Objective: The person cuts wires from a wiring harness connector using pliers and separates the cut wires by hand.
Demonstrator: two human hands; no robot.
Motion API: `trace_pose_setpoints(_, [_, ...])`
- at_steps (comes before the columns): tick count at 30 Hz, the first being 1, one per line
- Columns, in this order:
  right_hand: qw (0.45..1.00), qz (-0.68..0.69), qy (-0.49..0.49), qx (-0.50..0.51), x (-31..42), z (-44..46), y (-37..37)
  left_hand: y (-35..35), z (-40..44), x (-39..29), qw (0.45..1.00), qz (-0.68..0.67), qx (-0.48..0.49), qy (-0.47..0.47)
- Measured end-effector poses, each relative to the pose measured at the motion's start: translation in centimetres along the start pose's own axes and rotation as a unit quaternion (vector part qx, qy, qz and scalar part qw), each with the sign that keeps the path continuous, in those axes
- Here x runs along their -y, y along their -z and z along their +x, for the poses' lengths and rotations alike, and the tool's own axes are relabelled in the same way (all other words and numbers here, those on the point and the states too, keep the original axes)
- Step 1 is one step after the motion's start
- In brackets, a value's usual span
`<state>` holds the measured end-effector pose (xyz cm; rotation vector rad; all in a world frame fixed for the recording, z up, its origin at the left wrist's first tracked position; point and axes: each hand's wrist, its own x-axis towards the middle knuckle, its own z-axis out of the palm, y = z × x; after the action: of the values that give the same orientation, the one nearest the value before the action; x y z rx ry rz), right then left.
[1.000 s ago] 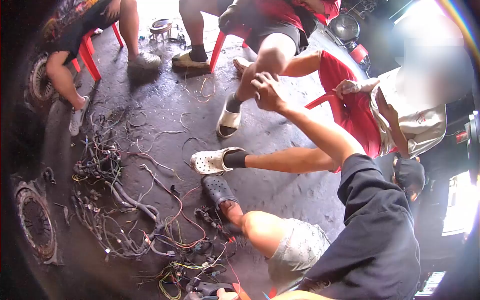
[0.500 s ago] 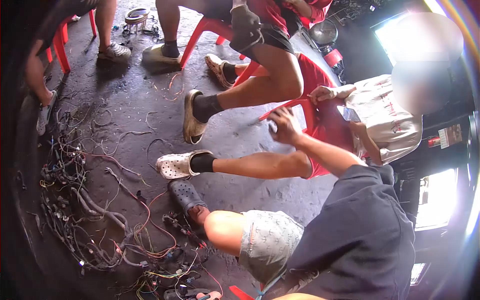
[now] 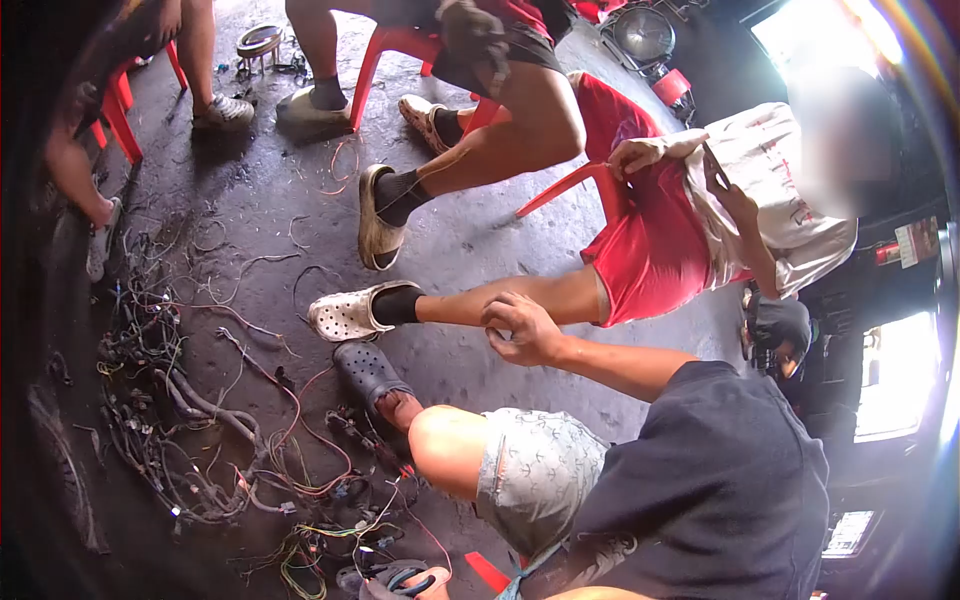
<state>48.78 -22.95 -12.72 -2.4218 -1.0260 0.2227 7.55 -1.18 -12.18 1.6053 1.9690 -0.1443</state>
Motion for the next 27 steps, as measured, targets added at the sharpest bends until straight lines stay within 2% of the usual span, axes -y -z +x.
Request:
trace_pose_setpoints(8, [0.989,0.072,0.03,-0.125,7.0,-2.9,5.2,3.2,-1.8,4.7,0.995,-0.08,-0.051,-0.01])
trace_pose_setpoints(11, [0.963,0.167,0.12,-0.175,12.3,-4.1,6.1,3.8,-3.0,5.9,0.986,-0.143,-0.078,-0.034])
trace_pose_setpoints(13, [0.957,0.219,0.139,-0.134,16.6,-6.0,5.3,4.6,-3.7,6.8,0.967,-0.229,-0.098,-0.048])
trace_pose_setpoints(14, [0.96,0.215,0.141,-0.109,19.0,-7.4,4.1,5.2,-4.1,7.1,0.952,-0.28,-0.109,-0.059])
trace_pose_setpoints(15, [0.961,0.24,0.134,0.001,21.7,-8.7,3.9,5.7,-4.5,7.2,0.934,-0.329,-0.121,-0.071])
trace_pose_setpoints(17, [0.956,0.223,0.157,0.107,26.5,-12.3,0.4,6.7,-5.4,8.3,0.886,-0.428,-0.145,-0.105])
trace_pose_setpoints(18, [0.939,0.188,0.15,0.247,28.5,-13.5,-1.0,7.4,-5.6,9.0,0.86,-0.469,-0.162,-0.12])
trace_pose_setpoints(19, [0.941,0.187,0.166,0.226,29.5,-16.1,-4.5,7.9,-5.9,9.4,0.841,-0.496,-0.175,-0.123])
trace_pose_setpoints(20, [0.892,0.154,0.138,0.403,31.3,-16.8,-5.3,8.0,-6.5,10.2,0.834,-0.504,-0.192,-0.116])
trace_pose_setpoints(21, [0.885,0.126,0.17,0.415,30.9,-19.1,-9.0,8.1,-7.0,10.9,0.831,-0.514,-0.193,-0.087])
trace_pose_setpoints(22, [0.844,0.04,0.173,0.507,30.1,-20.9,-12.4,8.3,-7.4,11.4,0.83,-0.521,-0.191,-0.062])
trace_pose_setpoints(23, [0.797,-0.026,0.284,0.533,28.9,-22.6,-13.1,8.6,-7.9,11.6,0.828,-0.528,-0.184,-0.037])
trace_pose_setpoints(24, [0.779,-0.047,0.294,0.552,25.8,-25.3,-17.7,8.7,-8.6,11.6,0.826,-0.531,-0.187,-0.034])
trace_pose_setpoints(25, [0.76,-0.068,0.3,0.573,23.0,-27.7,-21.6,8.8,-9.4,11.6,0.823,-0.536,-0.175,-0.07])
trace_pose_setpoints(26, [0.756,-0.055,0.294,0.582,22.8,-28.9,-21.4,8.9,-10.7,11.7,0.823,-0.535,-0.161,-0.102])
trace_pose_setpoints(27, [0.754,-0.039,0.294,0.586,23.5,-29.2,-20.6,9.6,-13.2,9.5,0.793,-0.572,-0.179,-0.11])
